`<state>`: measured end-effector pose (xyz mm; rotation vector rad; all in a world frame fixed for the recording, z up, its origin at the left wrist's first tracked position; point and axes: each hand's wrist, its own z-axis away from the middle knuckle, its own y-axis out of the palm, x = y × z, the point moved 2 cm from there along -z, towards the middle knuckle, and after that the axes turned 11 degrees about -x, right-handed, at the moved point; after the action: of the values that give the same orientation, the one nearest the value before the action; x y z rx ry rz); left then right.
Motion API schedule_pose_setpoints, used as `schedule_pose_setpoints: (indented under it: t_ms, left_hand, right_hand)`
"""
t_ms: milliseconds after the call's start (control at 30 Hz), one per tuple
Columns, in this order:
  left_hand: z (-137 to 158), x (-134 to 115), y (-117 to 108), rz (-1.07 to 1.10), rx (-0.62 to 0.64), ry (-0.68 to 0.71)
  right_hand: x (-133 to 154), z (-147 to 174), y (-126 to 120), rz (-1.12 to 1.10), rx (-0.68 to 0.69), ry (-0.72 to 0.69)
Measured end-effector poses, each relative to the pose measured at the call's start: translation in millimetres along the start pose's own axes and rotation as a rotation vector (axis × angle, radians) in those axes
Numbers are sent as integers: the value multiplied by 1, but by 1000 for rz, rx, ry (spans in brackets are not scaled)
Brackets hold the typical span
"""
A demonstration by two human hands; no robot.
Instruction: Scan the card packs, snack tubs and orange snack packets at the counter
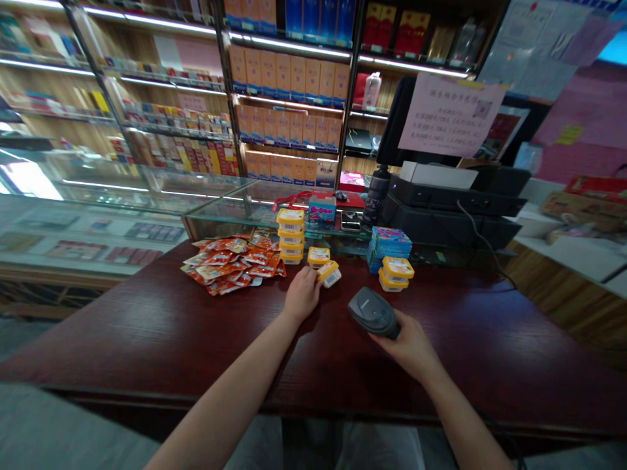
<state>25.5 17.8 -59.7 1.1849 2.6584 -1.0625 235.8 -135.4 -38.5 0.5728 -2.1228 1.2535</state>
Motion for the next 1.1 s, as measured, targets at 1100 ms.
schedule_pose_setpoints:
  t_ms: [1100]
  left_hand:
    - [-111,-133,71,44,184,610]
  right_hand:
    - [-65,10,-31,598,-145,-120]
